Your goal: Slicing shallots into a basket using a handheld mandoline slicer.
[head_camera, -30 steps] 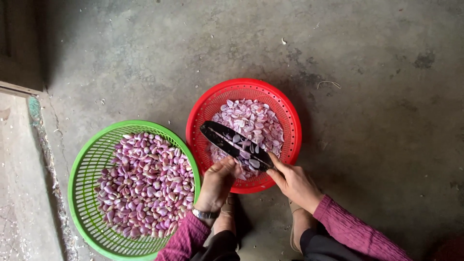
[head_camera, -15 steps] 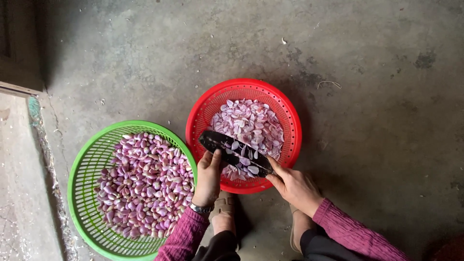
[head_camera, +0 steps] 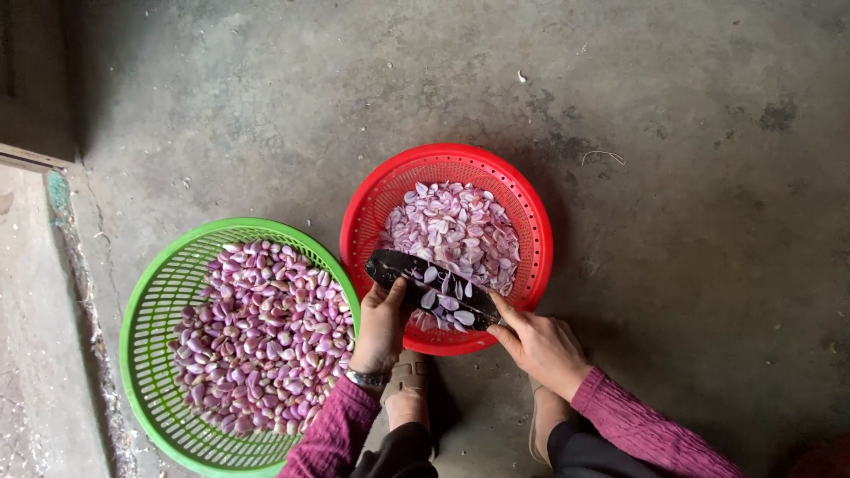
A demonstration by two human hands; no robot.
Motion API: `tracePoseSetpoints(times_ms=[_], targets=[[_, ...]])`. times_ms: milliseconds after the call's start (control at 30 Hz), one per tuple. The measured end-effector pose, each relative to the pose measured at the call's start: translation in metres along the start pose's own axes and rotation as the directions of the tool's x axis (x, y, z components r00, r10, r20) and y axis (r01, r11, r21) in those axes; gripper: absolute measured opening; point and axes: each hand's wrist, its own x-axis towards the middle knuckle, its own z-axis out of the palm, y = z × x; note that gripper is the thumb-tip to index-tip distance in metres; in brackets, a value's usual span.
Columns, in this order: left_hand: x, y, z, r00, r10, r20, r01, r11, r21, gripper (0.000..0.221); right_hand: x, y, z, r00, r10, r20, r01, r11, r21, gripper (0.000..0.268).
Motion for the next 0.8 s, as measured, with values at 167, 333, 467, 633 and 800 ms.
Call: tracePoseSetpoints(times_ms=[167,333,467,633,800], targets=[[0.03,-0.031,-0.035,0.988,0.146,0.055,-0.156,0.928,0.338,0.037,0.003,-0.005,-0.003,0.999,-0.022,-0.036,0.017,0.992,-0.122,0.057],[0.036,-0.046,-0.044,0.931,0.303,0.202,-0.346,0.563,0.751,0.038,-0.001,0.01,0.022,0.964,0.245,0.104,-0.259,0.954,0.15,0.04],[0.036,-0.039,-0.068,0.563,0.44,0.7,-0.761,-0.056,0.647,0.059,-0.001,-0.001,0.004,0.798,0.402,0.448,-0.602,0.506,0.618,0.048],[0.105,0.0,-0.157,0.467,0.647,0.603,-0.542,-0.33,0.773,0.046,-0.015,0.008,0.007,0.804,0.215,0.554,-0.593,0.236,0.77,0.041],[0.132,0.026,-0.189,0.815,0.553,0.172,-0.044,-0.237,0.97,0.022,-0.016,-0.006,0.004,0.792,0.308,0.527,-0.606,0.297,0.738,0.044]])
